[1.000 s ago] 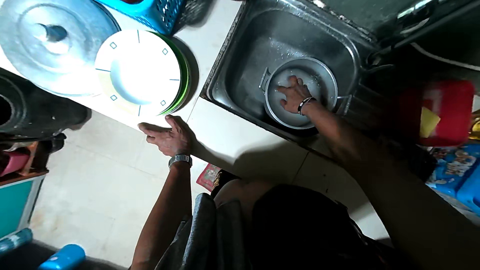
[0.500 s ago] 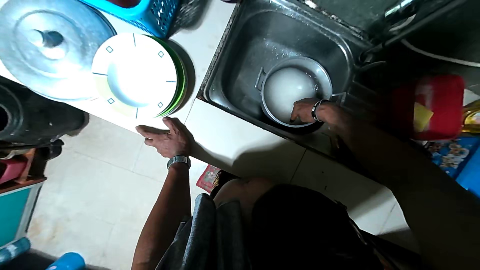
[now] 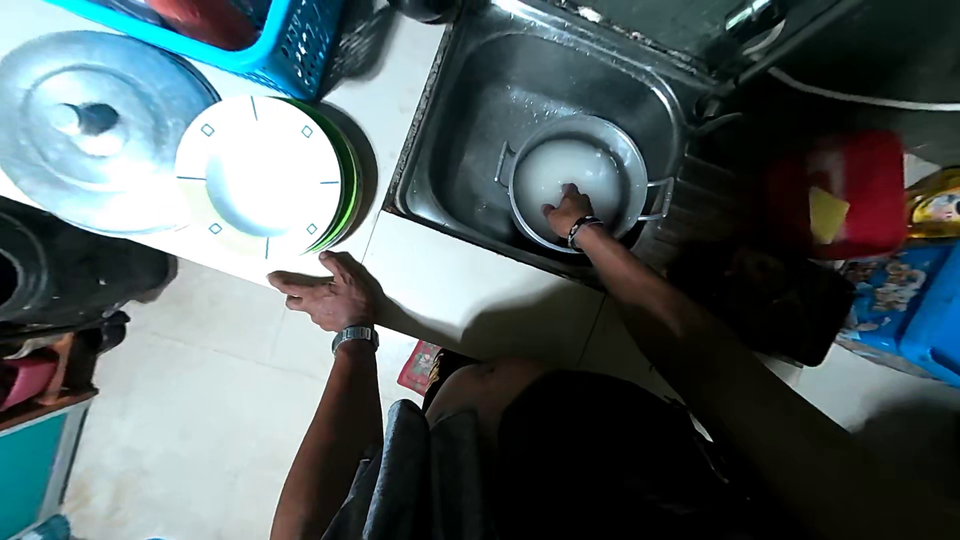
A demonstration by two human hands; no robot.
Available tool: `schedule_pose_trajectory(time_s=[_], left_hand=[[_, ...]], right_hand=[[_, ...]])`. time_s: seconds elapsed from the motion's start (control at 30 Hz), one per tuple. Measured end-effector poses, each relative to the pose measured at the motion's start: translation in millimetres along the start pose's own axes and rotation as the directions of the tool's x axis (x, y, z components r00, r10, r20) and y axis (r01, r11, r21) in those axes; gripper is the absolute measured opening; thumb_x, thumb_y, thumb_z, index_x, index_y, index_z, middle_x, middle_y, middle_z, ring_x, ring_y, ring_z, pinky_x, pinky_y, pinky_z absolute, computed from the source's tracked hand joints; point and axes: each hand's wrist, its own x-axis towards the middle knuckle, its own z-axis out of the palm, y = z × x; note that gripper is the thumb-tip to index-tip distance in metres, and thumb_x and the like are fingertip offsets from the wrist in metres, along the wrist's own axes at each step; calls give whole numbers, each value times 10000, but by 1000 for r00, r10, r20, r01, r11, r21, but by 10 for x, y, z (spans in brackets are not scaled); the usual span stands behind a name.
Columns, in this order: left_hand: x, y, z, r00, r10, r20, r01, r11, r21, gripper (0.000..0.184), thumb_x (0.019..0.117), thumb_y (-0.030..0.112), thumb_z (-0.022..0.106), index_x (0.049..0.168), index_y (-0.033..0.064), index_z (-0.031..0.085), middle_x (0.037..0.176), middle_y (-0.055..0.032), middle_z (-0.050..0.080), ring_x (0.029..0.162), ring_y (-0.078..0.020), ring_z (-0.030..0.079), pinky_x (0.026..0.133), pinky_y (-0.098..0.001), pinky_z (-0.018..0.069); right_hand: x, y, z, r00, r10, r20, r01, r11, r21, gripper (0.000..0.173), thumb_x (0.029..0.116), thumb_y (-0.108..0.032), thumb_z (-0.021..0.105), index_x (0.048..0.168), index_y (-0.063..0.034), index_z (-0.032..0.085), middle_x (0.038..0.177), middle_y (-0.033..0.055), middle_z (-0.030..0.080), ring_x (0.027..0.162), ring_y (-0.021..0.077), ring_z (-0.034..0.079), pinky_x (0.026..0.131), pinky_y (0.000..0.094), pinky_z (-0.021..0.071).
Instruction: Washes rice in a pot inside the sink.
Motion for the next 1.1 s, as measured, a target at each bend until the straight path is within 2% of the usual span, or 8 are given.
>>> schedule_pose_trajectory(time_s=[0.13,0.23,0.3,0.47,0.67,0.77,0.93,1.1], left_hand=[[22,21,12,1000,-3,-14,3,1000,-1,929,973,741,332,1658,210,-1,1561,-316,342,1198,-466,609,883,-614,547],[25,89,3,997,-25,-70,25,1000,-7,906,980,711,406,1663,210,83,1550,-266,402,1174,-397,651,891,-532,570],[-7,129,-45,999,-29,-34,28,999,-17,883,1001,677,400,1660,188,75,1549,-294,384,1183,-440,632,898,-573,555],[-2,124,-40,999,-34,-35,34,999,5,876,997,685,374,1656,201,62,1535,-308,384,1161,-463,628,879,-592,555],[11,111,-31,999,-26,-22,26,1000,0,896,994,700,372,1658,196,45,1547,-317,361,1183,-479,612,892,-605,550],[16,98,-23,999,-20,-25,20,1000,-2,906,989,701,377,1661,194,40,1562,-302,357,1209,-462,609,910,-594,549],[2,125,-14,998,-39,-58,38,999,-23,917,977,694,441,1662,195,91,1551,-265,401,1221,-419,616,919,-560,555],[-59,83,-66,1000,-27,12,27,1000,-15,921,967,744,342,1655,229,11,1550,-312,356,1183,-475,610,863,-639,545]], right_hand=[[123,211,-192,995,74,-65,-78,995,-67,730,1003,-373,631,1548,18,344,1493,322,453,1392,453,461,1103,601,415],[243,259,-274,988,73,-139,-95,984,-154,727,1011,-367,599,1514,92,343,1495,326,454,1414,448,442,1132,591,386],[260,192,-317,984,89,-156,-115,980,-164,735,1013,-356,605,1483,147,349,1515,349,407,1427,456,417,1137,578,380],[373,-4,-299,981,103,-165,-132,976,-175,763,996,-435,602,1443,154,410,1513,352,407,1405,464,438,1098,601,407],[532,-267,-295,980,-45,-195,11,985,-171,789,971,-444,649,1505,78,392,1536,332,395,1392,477,451,1082,619,429],[600,-306,-291,971,-176,-162,123,947,-295,675,980,-420,643,1492,-12,477,1544,317,376,1346,488,486,1026,635,466],[700,76,-371,910,-415,4,360,785,-505,610,965,-375,675,1496,-117,520,1541,332,377,1381,553,406,1064,713,388],[457,493,-425,888,-424,177,450,722,-526,597,960,-250,710,1521,-196,514,1558,313,366,1316,530,495,1031,668,455]])
